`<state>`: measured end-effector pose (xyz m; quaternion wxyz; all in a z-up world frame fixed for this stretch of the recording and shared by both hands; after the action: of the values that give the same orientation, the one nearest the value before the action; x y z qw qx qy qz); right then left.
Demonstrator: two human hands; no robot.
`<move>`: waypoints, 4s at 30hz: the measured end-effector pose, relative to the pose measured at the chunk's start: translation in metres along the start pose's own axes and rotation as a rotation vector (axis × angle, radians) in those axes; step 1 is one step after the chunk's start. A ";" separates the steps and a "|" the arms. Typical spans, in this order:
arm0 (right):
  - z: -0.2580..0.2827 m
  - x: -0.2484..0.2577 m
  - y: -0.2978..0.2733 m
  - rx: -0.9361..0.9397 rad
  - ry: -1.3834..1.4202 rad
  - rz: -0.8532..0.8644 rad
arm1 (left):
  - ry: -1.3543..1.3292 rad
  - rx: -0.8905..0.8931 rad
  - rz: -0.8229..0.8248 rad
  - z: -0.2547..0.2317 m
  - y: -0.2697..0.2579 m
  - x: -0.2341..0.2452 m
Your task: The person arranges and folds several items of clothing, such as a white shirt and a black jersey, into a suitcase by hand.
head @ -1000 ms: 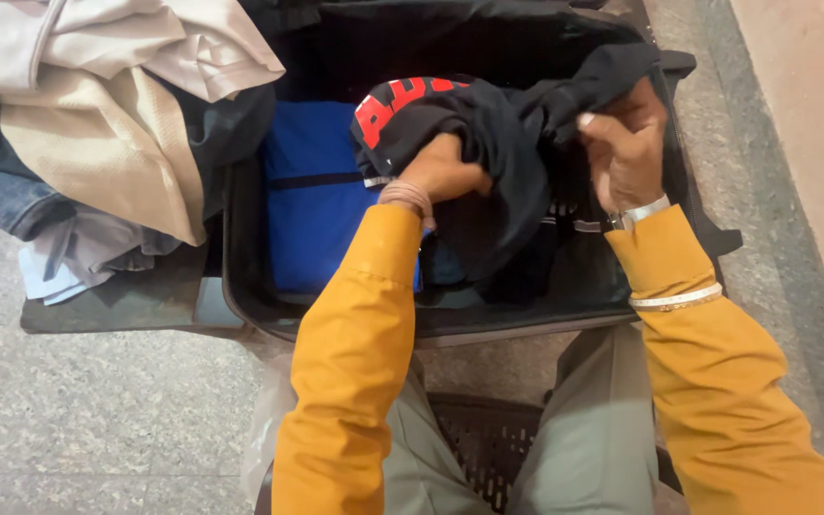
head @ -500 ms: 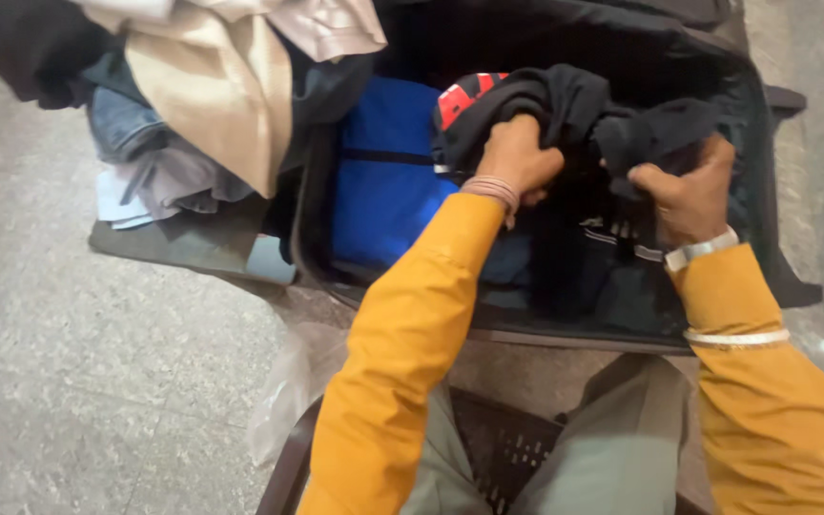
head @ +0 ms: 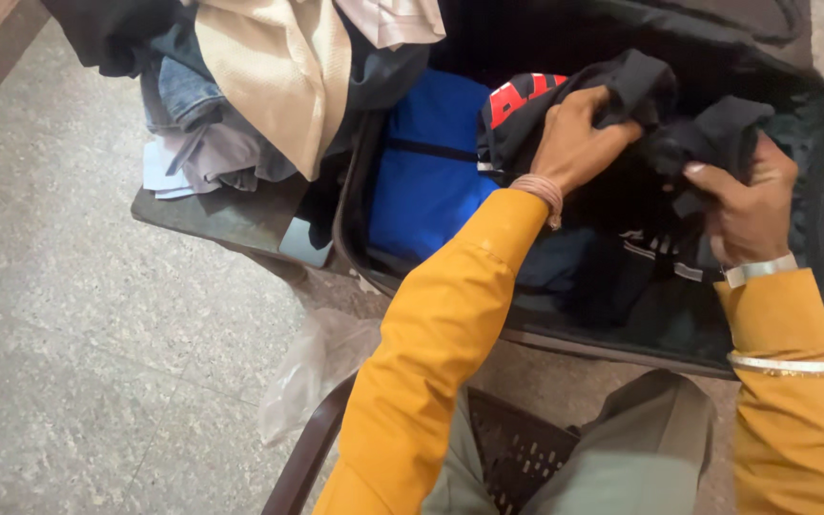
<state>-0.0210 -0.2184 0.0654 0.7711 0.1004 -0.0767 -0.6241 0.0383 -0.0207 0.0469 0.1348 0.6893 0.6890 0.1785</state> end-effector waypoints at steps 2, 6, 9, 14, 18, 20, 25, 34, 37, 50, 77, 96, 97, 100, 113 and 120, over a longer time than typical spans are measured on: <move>0.009 -0.006 -0.001 0.013 0.004 -0.037 | -0.021 0.024 -0.042 0.002 -0.001 0.003; 0.005 -0.018 0.001 -0.152 0.004 -0.115 | -0.386 -0.083 0.125 -0.018 -0.003 -0.006; -0.017 -0.009 0.000 -0.258 -0.081 -0.046 | -0.517 -0.064 0.201 -0.031 -0.011 -0.011; -0.020 0.034 -0.006 0.013 0.036 -0.025 | 0.178 -0.166 0.034 -0.010 -0.002 -0.008; 0.007 0.034 -0.012 0.029 0.286 -0.156 | 0.244 -0.015 0.023 0.013 0.000 -0.008; 0.013 0.016 -0.007 -0.037 0.283 -0.043 | 0.203 -0.036 -0.004 0.005 -0.002 -0.002; -0.011 -0.003 -0.001 -0.122 0.090 -0.012 | -0.162 -0.471 0.201 -0.037 -0.013 -0.011; -0.019 0.028 -0.005 -0.053 -0.111 -0.227 | -0.033 -0.249 -0.136 -0.035 -0.013 0.003; -0.004 0.029 -0.009 0.026 0.051 -0.350 | 0.123 0.008 -0.358 -0.020 -0.006 0.027; -0.016 0.014 0.004 -0.011 -0.166 -0.211 | 0.016 -0.132 -0.039 0.019 -0.002 -0.020; -0.075 0.039 0.009 -0.160 -0.573 0.079 | -0.158 -0.460 0.009 -0.014 -0.005 -0.011; 0.012 -0.003 -0.009 0.361 -1.080 -0.200 | -0.396 0.045 0.051 0.010 0.004 -0.012; -0.001 0.007 -0.006 0.286 -1.009 -0.227 | -0.467 0.074 0.117 0.010 0.003 -0.019; -0.018 0.029 -0.005 0.245 -0.732 -0.211 | -0.476 -0.004 0.245 0.001 -0.003 -0.026; -0.030 0.052 0.007 0.135 -0.305 -0.256 | 0.023 -0.081 0.215 -0.004 -0.012 -0.023; -0.070 0.050 0.005 0.068 -0.613 -0.026 | -0.516 0.030 0.047 0.023 0.004 -0.017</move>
<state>0.0117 -0.2622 -0.0013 0.7002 -0.0656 -0.3252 -0.6322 0.0525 -0.0362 0.0272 0.2918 0.7298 0.6182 -0.0104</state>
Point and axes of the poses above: each hand's wrist, its own y-axis towards the middle knuckle, its own x-axis out of the back of the hand, z = x × y, the point moved 6 cm from there along y, towards the middle knuckle, and after that the axes turned 5 degrees about -x, right-handed, at the moved point
